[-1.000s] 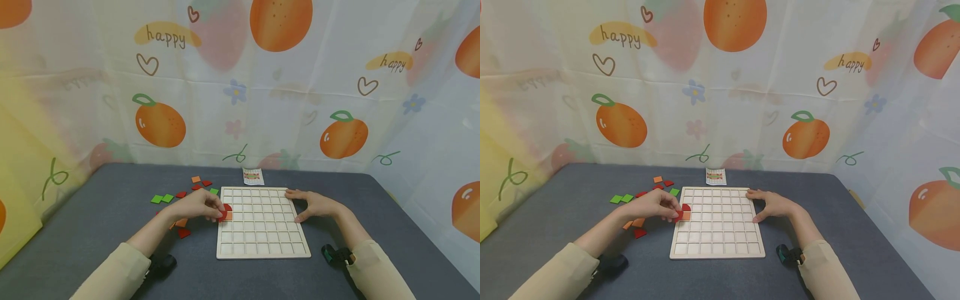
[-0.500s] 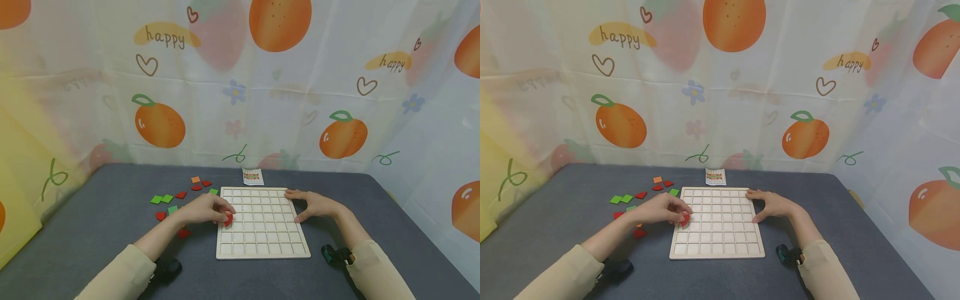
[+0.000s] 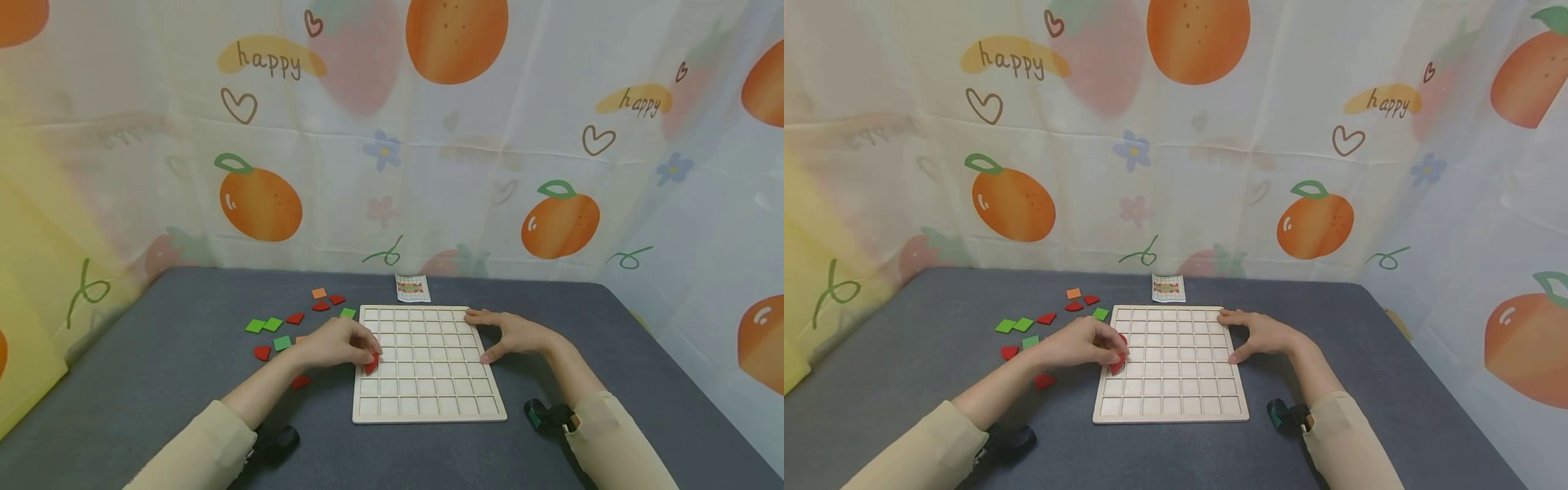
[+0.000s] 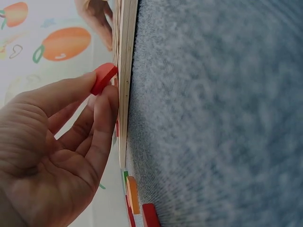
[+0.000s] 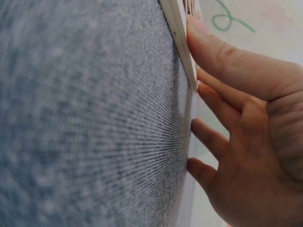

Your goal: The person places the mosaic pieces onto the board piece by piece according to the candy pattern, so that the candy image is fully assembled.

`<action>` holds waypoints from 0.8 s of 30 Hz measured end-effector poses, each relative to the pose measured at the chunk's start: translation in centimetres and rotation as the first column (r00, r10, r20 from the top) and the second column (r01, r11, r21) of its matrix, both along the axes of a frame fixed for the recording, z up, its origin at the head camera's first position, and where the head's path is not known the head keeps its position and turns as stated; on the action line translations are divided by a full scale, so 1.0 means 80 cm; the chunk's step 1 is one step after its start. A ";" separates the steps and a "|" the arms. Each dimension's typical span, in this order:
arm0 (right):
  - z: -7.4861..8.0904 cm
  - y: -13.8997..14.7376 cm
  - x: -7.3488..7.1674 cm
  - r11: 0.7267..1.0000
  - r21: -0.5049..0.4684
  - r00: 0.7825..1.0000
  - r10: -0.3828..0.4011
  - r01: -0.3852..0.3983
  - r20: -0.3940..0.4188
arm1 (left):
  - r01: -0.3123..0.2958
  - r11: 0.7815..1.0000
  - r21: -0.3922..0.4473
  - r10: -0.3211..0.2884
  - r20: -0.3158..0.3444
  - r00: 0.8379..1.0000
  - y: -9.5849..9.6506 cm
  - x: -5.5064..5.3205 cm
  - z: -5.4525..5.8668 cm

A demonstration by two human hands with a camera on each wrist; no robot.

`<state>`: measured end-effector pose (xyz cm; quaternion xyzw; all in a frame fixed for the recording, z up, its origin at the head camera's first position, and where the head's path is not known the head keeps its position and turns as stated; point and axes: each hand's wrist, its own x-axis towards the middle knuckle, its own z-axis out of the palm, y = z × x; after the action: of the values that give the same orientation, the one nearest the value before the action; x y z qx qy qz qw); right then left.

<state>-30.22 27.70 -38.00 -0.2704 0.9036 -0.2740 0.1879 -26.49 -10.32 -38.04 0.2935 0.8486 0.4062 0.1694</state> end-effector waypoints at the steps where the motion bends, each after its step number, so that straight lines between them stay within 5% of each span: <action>1: 0.000 0.000 0.000 1.000 0.001 1.000 0.001 -0.001 -0.001 | -0.001 1.000 -0.003 0.001 0.000 1.000 0.000 0.000 0.000; 24: 0.001 -0.001 0.000 1.000 0.009 1.000 0.000 0.000 -0.007 | -0.037 0.997 -0.074 0.028 -0.117 0.993 0.005 0.001 -0.005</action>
<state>-30.21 27.60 -37.92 -0.2707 0.9055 -0.2687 0.1858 -26.39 -9.89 -38.46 0.2963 0.8765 0.3586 0.1242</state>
